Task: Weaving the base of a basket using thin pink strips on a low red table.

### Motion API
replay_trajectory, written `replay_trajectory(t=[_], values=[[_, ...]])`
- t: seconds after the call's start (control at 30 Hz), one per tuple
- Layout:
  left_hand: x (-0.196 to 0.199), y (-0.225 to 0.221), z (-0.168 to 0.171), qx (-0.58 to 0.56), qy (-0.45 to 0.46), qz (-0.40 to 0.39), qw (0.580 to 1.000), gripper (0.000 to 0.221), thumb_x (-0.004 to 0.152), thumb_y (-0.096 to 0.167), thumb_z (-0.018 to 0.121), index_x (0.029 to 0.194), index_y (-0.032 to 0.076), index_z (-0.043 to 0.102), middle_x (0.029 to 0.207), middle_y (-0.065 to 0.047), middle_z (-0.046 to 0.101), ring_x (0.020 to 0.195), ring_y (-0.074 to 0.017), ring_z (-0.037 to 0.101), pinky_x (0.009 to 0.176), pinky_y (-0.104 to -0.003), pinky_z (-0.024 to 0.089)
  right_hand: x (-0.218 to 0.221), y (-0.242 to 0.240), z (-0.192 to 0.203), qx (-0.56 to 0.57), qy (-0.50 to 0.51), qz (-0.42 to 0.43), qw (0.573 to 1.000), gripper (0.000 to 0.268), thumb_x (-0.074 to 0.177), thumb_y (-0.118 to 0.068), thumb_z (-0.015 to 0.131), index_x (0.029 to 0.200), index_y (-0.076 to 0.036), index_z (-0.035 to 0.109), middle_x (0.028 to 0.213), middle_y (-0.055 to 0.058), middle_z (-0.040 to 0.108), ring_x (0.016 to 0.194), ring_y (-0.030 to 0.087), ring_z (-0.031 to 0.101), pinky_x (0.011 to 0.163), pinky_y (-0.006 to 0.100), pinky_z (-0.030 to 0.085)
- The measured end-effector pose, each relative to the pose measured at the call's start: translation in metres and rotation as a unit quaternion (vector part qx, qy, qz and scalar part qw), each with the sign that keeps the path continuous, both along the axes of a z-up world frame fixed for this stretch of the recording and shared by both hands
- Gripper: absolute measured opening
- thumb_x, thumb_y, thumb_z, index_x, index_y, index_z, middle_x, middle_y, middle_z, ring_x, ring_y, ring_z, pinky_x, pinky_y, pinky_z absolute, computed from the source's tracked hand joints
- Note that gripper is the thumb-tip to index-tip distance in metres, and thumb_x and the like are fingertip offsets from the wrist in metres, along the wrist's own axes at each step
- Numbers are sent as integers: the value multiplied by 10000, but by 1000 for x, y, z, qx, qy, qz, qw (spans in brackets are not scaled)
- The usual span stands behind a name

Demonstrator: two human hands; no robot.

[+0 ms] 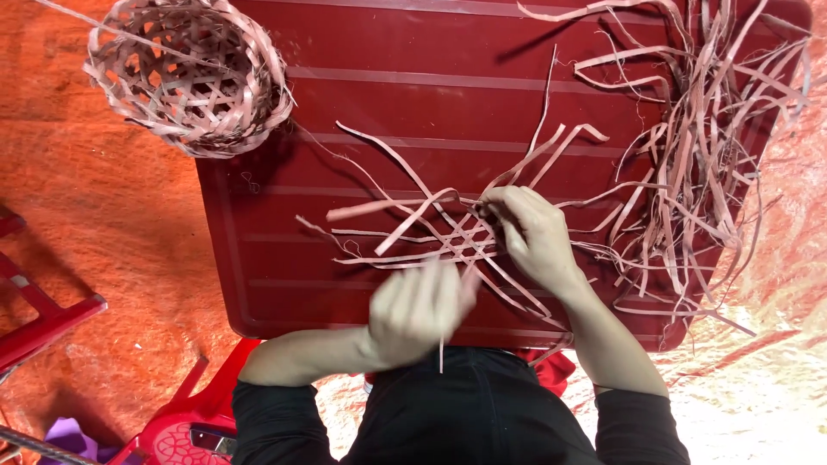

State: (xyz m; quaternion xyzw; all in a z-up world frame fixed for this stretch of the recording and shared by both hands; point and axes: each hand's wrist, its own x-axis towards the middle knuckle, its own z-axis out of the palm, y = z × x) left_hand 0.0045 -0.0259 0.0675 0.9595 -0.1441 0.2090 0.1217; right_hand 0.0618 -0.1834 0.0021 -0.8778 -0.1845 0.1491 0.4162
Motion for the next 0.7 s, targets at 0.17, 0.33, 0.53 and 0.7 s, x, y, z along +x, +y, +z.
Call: replay_trajectory(t=[0.17,0.33,0.53,0.7], values=[[9,9,-58,70,57,65,994,152,797,211,567,791,59,580,678,-18,494,557,-115,495,415,-178,400,-3,0,-1,-2,-10,1,1000,165,814,-7,480,921,-97,568,715,82,566,697,283,559,642,370,459],[26,19,-53,-27,145,72,986,450,763,108,598,1134,-96,445,1028,-218,480,878,-298,567,661,-325,534,-5,-2,-6,-2,-14,10,1000,202,804,13,455,928,-106,562,723,84,557,696,280,547,638,367,455],[33,22,-45,-425,267,32,864,587,750,-67,557,1256,-53,259,1101,-247,436,1016,-407,486,838,-485,416,-5,1,-3,2,-15,-12,1000,117,848,-45,478,903,-105,563,699,78,566,676,275,553,635,354,453],[29,16,-57,-524,232,42,819,506,807,13,558,1214,-33,260,903,-143,526,747,-239,523,697,-329,446,-5,1,-3,-2,-10,-17,1000,97,860,-68,476,902,-110,552,686,77,564,668,277,554,626,357,452]])
